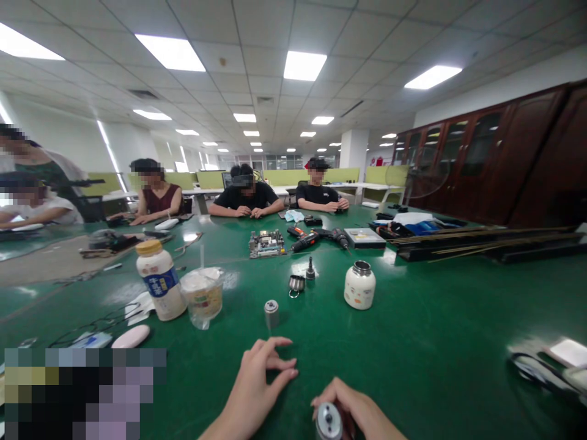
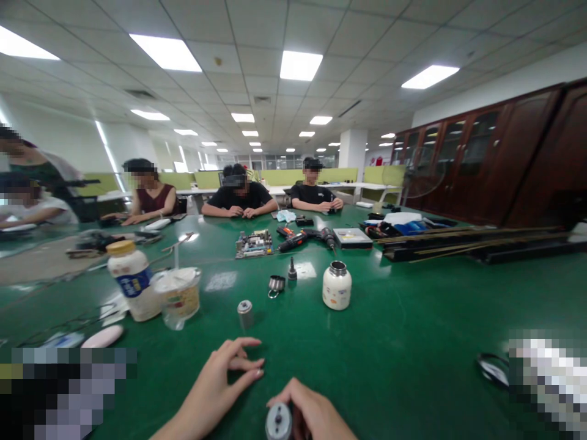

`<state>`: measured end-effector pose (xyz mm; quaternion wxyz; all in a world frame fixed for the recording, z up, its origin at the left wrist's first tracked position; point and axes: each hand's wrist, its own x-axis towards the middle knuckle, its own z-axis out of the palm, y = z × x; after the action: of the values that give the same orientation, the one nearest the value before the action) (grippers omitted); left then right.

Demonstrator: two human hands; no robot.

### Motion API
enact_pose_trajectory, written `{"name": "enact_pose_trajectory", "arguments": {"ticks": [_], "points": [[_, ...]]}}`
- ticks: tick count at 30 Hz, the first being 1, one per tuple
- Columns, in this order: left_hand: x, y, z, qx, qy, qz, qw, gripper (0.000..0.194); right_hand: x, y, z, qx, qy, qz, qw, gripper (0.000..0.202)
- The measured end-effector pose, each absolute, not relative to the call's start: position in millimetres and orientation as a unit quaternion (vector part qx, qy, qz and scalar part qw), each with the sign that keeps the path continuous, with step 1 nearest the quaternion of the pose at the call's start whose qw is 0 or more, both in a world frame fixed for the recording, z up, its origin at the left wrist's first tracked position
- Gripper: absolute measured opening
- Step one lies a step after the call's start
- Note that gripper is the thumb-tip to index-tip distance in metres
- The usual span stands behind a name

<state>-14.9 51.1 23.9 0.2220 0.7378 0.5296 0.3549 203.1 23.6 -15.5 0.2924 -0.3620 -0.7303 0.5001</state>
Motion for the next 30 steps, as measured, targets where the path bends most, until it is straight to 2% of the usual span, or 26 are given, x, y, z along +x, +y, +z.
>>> {"name": "enact_pose_trajectory", "arguments": {"ticks": [4,6,9,19,27,30], "points": [[-9,45,27,0.733,0.498,0.41,0.218,0.029,203,24,-16,-0.364,-0.742,0.482,0.293,0.043],[-2,35,36,0.735,0.448,0.442,0.251,0.032,203,23,-16,-0.36,-0.748,0.473,0.294,0.041],[7,19,46,0.769,0.393,0.413,0.289,0.042,203,21,-13,-0.353,-0.745,0.479,0.302,0.037],[8,13,40,0.815,0.365,0.366,0.263,0.041,201,24,-14,-0.349,-0.733,0.499,0.303,0.046],[1,10,51,0.793,0.338,0.357,0.361,0.074,204,29,-28,-0.361,-0.742,0.48,0.297,0.054],[-2,15,61,0.765,0.4,0.348,0.366,0.059,204,29,-27,-0.365,-0.739,0.486,0.291,0.057]]}}
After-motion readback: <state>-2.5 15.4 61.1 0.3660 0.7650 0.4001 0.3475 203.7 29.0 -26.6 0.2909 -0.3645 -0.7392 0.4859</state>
